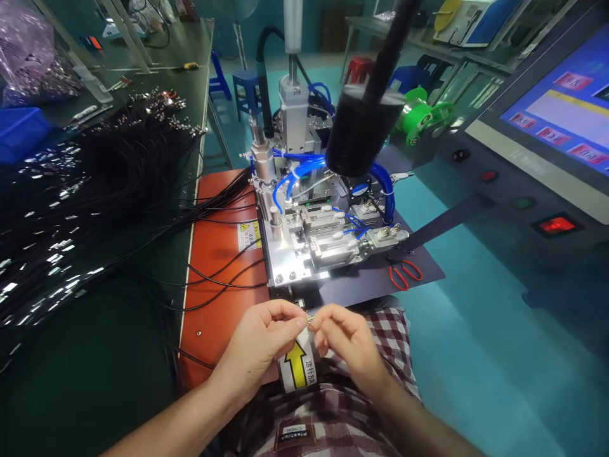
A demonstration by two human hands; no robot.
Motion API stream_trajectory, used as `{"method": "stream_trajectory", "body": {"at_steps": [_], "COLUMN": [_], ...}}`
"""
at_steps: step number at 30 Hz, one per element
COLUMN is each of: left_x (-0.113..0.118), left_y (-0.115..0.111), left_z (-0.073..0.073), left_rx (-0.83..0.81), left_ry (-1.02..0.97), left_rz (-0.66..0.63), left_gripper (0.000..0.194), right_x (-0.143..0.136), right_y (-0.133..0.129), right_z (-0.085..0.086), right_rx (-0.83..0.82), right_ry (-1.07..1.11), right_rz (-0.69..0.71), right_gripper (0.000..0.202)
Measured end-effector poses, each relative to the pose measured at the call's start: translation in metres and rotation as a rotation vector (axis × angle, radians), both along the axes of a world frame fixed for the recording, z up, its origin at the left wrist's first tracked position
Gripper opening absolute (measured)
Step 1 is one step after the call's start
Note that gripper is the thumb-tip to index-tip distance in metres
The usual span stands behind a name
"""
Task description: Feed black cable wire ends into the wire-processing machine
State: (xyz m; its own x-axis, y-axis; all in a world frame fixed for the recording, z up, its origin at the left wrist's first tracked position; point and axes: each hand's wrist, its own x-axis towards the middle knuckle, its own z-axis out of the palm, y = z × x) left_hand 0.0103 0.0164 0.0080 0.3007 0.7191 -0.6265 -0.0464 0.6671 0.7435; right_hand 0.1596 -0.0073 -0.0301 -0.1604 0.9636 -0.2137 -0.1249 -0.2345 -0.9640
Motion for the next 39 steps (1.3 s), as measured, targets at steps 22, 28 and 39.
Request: {"method": "stream_trajectory", "body": {"at_steps": [22, 28, 39], "left_x": [-0.002, -0.003, -0.002], "left_y": [0.001, 0.002, 0.001], "left_z": [0.001, -0.002, -0.006], "left_rx": [-0.032, 0.015, 0.022], "left_ry": [0.023, -0.005, -0.009], "left_rz": [-0.072, -0.026, 0.0], "left_gripper": [0.019, 0.015, 0.017], "right_x": [0.011, 0.008, -0.005], "right_y": [0.021, 0.012, 0.004], "right_z": [0.001, 0.001, -0.003], "right_rx": [-0.065, -0.072, 0.014], "right_ry": [0.11, 0.089, 0.01], "right_rz": [0.023, 0.024, -0.068], "right_gripper": [0.027, 0.019, 0.018]}}
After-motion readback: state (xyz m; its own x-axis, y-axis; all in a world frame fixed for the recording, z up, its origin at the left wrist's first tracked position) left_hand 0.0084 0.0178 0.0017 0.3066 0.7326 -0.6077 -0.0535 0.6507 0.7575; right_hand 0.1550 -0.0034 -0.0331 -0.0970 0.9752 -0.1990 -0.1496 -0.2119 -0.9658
